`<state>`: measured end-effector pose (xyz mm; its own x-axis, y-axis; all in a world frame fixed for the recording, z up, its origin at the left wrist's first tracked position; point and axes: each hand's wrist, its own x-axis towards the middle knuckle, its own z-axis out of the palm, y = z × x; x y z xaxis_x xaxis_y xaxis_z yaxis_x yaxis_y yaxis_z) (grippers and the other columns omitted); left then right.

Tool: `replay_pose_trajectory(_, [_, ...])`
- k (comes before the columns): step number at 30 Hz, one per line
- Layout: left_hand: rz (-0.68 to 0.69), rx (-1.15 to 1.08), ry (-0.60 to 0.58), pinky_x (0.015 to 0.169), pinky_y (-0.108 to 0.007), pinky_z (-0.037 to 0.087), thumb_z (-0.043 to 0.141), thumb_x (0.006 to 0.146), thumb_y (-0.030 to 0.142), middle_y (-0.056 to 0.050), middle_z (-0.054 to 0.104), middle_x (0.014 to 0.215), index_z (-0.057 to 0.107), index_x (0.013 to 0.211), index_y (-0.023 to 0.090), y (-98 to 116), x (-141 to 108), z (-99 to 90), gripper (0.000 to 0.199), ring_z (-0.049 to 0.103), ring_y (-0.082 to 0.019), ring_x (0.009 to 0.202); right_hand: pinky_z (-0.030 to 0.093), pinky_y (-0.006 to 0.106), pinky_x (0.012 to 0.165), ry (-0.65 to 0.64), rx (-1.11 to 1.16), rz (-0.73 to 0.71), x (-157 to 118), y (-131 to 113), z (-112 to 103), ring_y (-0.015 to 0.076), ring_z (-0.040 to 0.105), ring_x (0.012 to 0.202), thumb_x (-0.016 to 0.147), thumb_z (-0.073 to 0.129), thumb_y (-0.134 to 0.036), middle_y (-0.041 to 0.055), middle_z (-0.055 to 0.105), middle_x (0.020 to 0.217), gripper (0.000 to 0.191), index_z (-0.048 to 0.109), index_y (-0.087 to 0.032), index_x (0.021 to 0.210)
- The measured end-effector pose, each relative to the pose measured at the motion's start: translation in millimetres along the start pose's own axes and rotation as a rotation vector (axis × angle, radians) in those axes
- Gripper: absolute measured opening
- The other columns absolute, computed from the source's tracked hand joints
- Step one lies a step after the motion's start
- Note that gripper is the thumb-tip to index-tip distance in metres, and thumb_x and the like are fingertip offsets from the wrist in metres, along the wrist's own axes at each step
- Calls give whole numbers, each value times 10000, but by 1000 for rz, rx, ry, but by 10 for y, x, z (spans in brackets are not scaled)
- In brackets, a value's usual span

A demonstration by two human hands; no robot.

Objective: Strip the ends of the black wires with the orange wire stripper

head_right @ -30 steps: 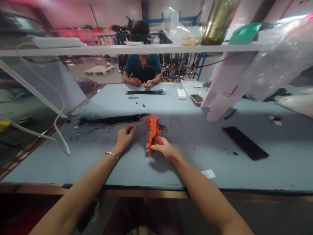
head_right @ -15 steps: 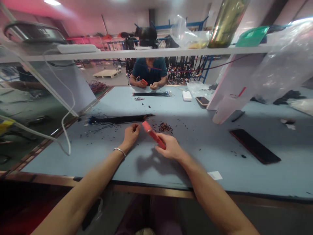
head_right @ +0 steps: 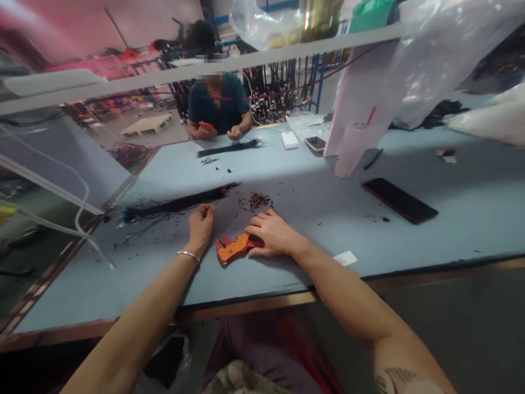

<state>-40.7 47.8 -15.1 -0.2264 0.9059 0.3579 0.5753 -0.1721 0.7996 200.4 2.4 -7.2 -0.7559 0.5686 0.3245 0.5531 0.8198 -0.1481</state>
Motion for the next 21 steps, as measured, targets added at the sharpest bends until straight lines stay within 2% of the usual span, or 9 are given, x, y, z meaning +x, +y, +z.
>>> replay_pose_trajectory(6, [-19,-25,6,555,-238,350,517,774,384,24,529,599,605,730,168,-4,22,-2,237,439,-128,556,339,376,824,-37,-17,4,33,-67,-77,247,530,896,827,620,-574,117,622,1034,484,648,-157,1071])
replay_pose_trajectory(9, [-35,-28,0,542,-238,327,526,763,381,36,490,571,608,715,168,36,22,-20,234,408,-123,543,337,364,809,18,-17,0,64,-60,-110,238,539,860,864,580,-561,102,650,966,446,653,-159,1041])
replay_pose_trajectory(13, [-42,-28,-4,537,-242,304,541,746,388,41,479,561,614,704,164,103,24,-57,240,391,-121,541,335,357,798,234,-53,117,112,20,-94,217,557,815,979,420,-373,92,673,856,327,656,-158,908])
replay_pose_trajectory(16, [-46,-35,-10,517,-246,281,554,730,392,45,446,531,596,655,167,120,31,-73,241,370,-120,529,350,359,795,413,-31,236,127,82,-60,206,577,774,966,402,-290,85,687,812,296,634,-168,829])
replay_pose_trajectory(19, [-52,-49,-1,511,-247,273,551,733,409,51,420,523,587,658,173,105,36,-83,251,356,-119,523,381,360,810,580,94,275,125,71,-89,193,603,749,924,439,-256,66,703,809,229,625,-186,810])
replay_pose_trajectory(21, [-55,-59,8,514,-246,280,547,736,420,51,425,530,587,672,173,92,33,-93,258,360,-120,527,413,355,819,719,263,287,117,2,-198,185,622,747,912,457,-253,44,701,787,208,628,-198,809])
